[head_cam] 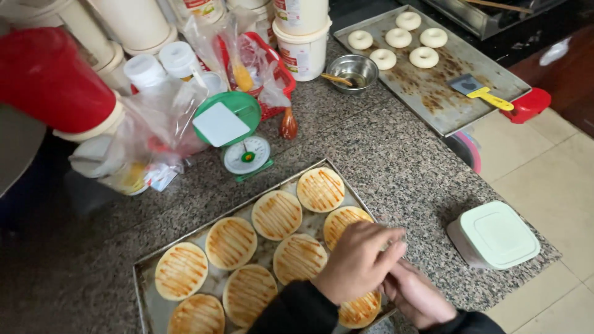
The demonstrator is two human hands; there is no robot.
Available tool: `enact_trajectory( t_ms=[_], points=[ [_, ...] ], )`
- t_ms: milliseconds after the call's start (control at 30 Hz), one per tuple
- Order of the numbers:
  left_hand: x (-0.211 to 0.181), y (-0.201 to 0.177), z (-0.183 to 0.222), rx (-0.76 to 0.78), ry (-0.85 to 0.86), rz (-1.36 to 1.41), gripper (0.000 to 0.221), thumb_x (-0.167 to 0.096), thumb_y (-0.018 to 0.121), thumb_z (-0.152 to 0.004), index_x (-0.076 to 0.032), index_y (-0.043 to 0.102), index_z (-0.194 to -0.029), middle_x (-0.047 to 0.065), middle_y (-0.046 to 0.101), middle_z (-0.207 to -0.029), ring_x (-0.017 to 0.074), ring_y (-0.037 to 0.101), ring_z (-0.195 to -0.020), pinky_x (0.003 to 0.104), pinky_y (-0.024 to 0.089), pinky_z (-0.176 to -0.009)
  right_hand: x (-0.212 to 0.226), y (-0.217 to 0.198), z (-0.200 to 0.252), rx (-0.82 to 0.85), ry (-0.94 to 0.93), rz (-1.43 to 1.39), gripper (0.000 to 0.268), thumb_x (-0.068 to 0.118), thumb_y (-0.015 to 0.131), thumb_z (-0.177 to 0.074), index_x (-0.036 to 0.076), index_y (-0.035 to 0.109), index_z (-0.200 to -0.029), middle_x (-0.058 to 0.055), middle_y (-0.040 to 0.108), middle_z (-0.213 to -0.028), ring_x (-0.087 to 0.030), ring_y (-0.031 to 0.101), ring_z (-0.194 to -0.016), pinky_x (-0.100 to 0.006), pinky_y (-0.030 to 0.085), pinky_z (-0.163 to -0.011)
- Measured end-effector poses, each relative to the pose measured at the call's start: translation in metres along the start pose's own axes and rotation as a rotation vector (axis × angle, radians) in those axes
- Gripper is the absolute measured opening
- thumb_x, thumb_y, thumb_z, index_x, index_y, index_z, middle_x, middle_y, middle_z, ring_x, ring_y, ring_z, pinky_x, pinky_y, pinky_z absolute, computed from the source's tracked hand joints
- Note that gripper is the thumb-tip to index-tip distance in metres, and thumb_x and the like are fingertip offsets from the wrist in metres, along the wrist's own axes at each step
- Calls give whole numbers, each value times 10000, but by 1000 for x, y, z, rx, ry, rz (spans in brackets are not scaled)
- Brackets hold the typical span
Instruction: Preparing mini pizzas by arranging dough circles on a tray, piping sauce, and adding ham toppings.
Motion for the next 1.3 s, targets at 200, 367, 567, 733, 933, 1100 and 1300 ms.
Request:
enact_trajectory(
  t_ms=[200,367,567,733,933,1100,1300],
  points=[
    [-4,33,59,-250,-51,-228,399,-214,473,-1181,37,775,-1250,219,857,-1117,391,819,-926,505,612,-877,20,-13,10,257,93,21,357,245,543,-1181,-28,760,-1103,-230,869,-1067,-312,817,-956,-466,655,-997],
    [3,91,74,-93,-180,-309,459,-362,606,-1147,-32,695,-1453,181,812,-1204,411,739,-1097,523,538,-956,65,-53,21,173,-129,508,506,257,651,-1098,-172,899,-996,-312,936,-997,-354,889,-906,-390,692,-971],
    [-6,166,22,-15,-113,-347,497,-346,572,-1145,-3,653,-1495,210,723,-1354,428,683,-1231,541,519,-1053,147,-198,30,-212,-600,673,294,324,667,-1168,73,796,-1083,-78,881,-1112,-181,721,-890,-347,583,-892],
    [4,268,-10,133,-468,-301,665,-471,528,-1171,-39,470,-1673,205,491,-1672,433,466,-1521,594,465,-1136,186,-329,-7,-408,-532,754,338,263,665,-1152,93,699,-1442,-111,811,-1233,-192,725,-1040,-343,565,-956],
    [-3,319,-38,-166,-669,-390,839,-440,648,-1110,23,351,-1744,359,293,-1803,547,380,-1627,622,424,-1240,195,-353,-43,-116,-431,855,713,205,726,-1064,130,486,-1731,-250,751,-1438,-326,689,-1327,-455,536,-1171],
    [25,307,-54,-44,-674,-466,714,-269,567,-1149,71,360,-1742,376,213,-1837,549,267,-1692,650,401,-1271,206,-321,-78,118,-506,899,737,279,683,-1143,42,391,-1778,-325,597,-1640,-453,548,-1554,-587,441,-1300],
    [70,294,-80,202,-499,-634,677,-244,549,-1135,-96,403,-1779,195,230,-1904,481,146,-1752,702,328,-1308,210,-332,-129,60,-399,1138,571,502,687,-1097,350,636,-1645,-157,820,-1336,-390,742,-1341,-550,566,-1184]
  ],
)
Point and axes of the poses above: each hand's wrist, its own z-axis away from the middle knuckle, its own y-axis out of the palm, x = y × z, the point moved 2 cm from there along -z, towards the middle knuckle
